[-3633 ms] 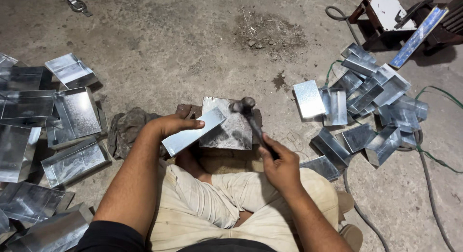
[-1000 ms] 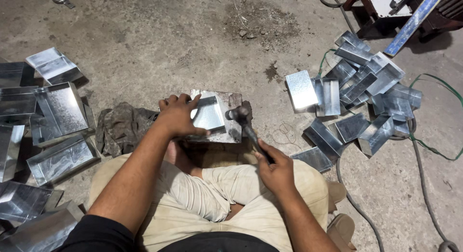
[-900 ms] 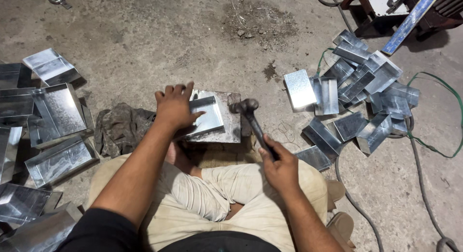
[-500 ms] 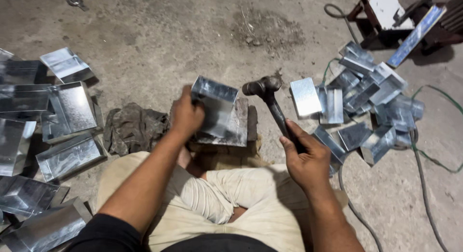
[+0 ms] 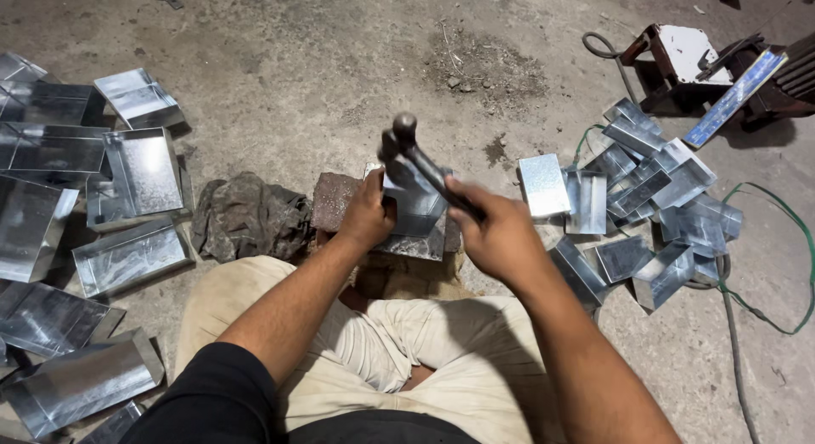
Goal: The person sits on the floor and repeatedly hammers small rectangular metal pieces on a block to flatten or shape them. They pick up each piece, position it on the block, strike it with a hammer, and then place it aside.
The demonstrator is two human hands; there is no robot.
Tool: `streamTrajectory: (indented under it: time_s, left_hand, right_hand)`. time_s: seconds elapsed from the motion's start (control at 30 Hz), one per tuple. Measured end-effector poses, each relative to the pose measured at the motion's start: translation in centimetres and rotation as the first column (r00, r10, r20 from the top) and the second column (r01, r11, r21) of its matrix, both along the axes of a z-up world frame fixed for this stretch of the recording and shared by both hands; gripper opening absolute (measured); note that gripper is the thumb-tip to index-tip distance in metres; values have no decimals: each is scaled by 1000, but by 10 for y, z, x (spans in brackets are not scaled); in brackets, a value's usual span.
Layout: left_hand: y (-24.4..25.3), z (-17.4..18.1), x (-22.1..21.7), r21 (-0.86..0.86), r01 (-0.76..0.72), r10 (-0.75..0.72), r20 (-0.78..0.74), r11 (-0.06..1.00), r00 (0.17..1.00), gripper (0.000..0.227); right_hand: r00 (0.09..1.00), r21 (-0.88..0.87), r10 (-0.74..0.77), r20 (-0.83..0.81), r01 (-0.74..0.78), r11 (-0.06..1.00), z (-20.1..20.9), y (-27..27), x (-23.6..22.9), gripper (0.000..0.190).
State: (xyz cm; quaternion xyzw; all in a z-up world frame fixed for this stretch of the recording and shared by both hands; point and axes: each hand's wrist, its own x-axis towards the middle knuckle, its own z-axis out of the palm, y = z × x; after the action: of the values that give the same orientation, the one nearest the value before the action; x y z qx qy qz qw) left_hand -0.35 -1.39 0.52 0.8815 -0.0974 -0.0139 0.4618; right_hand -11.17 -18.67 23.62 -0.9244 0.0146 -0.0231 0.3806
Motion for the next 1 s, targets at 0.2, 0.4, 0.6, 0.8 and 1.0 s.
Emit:
streamTrajectory:
  time_s: [0.2,0.4,0.6,0.8,1.0]
  left_hand:
    - [0,-7,-2,-23,15,-10,216,1000,976,74]
    - [0,-5,-1,-76,19,-4,195,997,981,66]
    - [-2,-13,-1,-139,18,27,316,990,948,60]
    - [-2,-14,1,-153,11,39,321,988,946,50]
    - [-1,-10,6,-99,-9,39,308,995,950,56]
  right_hand:
    - [945,107,5,327,-42,993,2,-1,-12,39]
    - [999,-57,24,-41,-27,998,13,9,-2,40]
    - [851,146,90,518,-192,971,31,-10,-4,37]
    - [800,270,-156,579,-7,963,20,-10,-5,26]
    - [977,-158,178,115,-159,975,27,5,-6,40]
